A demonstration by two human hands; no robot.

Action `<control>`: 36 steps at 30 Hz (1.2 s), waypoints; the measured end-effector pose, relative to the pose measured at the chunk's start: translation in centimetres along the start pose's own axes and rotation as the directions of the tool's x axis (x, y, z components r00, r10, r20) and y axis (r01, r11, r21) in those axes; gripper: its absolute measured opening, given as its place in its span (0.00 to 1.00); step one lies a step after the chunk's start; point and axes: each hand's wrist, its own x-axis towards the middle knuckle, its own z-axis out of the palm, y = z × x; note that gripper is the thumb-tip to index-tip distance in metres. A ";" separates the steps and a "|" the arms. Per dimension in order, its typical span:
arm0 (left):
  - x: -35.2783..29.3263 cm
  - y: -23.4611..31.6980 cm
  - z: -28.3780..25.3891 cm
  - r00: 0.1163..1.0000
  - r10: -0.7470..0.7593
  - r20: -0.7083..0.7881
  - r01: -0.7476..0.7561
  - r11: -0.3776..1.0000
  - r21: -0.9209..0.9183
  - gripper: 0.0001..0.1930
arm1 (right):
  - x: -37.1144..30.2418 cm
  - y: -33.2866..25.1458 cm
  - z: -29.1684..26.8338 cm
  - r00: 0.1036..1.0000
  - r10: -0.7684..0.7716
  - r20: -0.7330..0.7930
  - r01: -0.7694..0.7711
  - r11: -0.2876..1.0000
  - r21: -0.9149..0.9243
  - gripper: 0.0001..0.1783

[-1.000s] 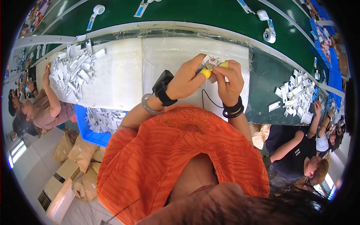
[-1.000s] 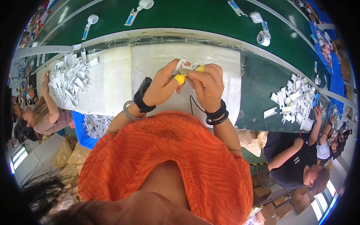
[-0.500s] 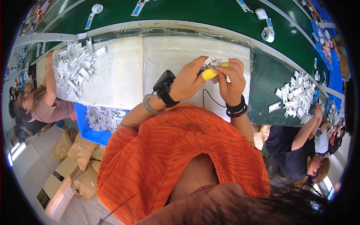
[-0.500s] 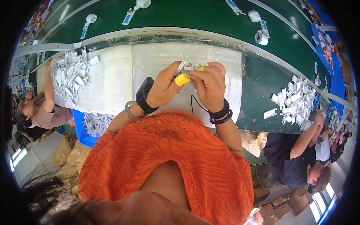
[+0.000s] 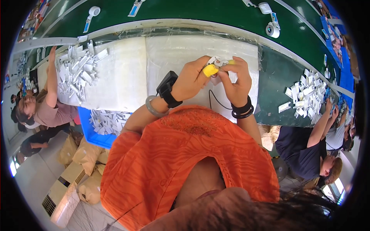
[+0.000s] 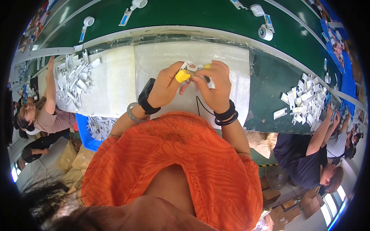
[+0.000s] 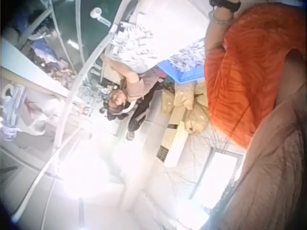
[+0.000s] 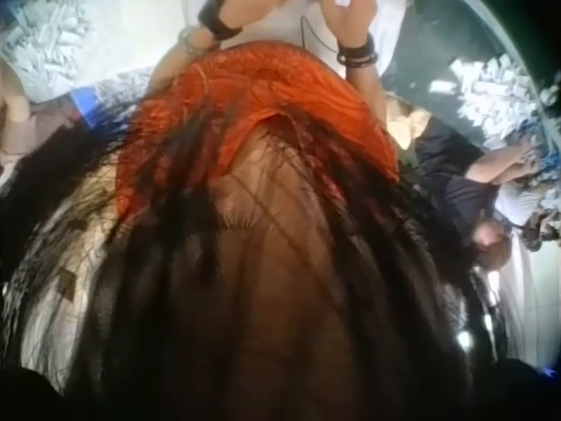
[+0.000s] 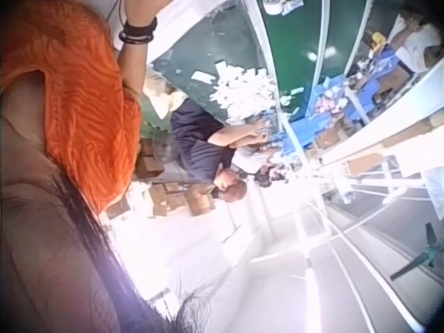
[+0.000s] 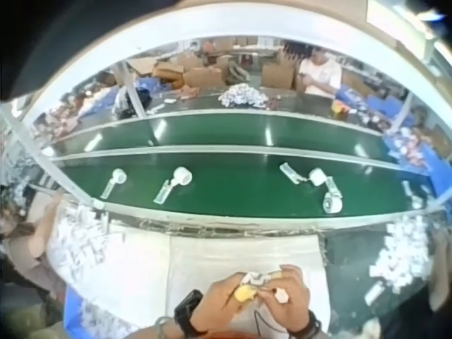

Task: Assembling small plastic parts on a factory production line.

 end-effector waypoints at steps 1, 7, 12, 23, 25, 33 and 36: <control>0.1 0.2 -0.2 0.995 -0.065 0.072 0.074 0.989 -0.129 0.12 | -0.3 0.2 0.0 0.987 0.153 -0.057 -0.142 0.976 0.165 0.17; 0.6 0.9 -0.3 0.988 -0.116 0.097 0.139 0.951 -0.275 0.11 | -0.7 2.5 0.1 0.697 0.569 0.436 -0.706 0.438 0.557 0.22; 0.8 -0.1 -0.9 0.992 -0.108 -0.059 0.090 0.964 -0.250 0.13 | 0.4 1.8 0.8 0.828 0.551 0.104 -0.558 0.788 0.260 0.28; 0.3 -2.2 -2.3 0.971 -0.229 -0.070 0.218 0.966 -0.138 0.11 | 0.7 1.6 0.5 0.931 0.362 0.046 -0.362 0.932 -0.019 0.31; 0.3 -1.8 -2.1 0.966 -0.246 -0.076 0.231 0.958 -0.170 0.11 | 0.7 1.4 0.7 0.923 0.384 0.036 -0.385 0.923 0.013 0.31; 0.3 -2.5 -2.4 0.969 -0.245 -0.034 0.236 0.958 -0.165 0.11 | 0.5 1.3 1.0 0.914 0.401 0.063 -0.403 0.915 0.019 0.30; 0.3 -2.5 -2.3 0.966 -0.258 -0.030 0.245 0.944 -0.222 0.11 | 0.3 1.3 0.9 0.907 0.416 0.069 -0.417 0.909 0.014 0.30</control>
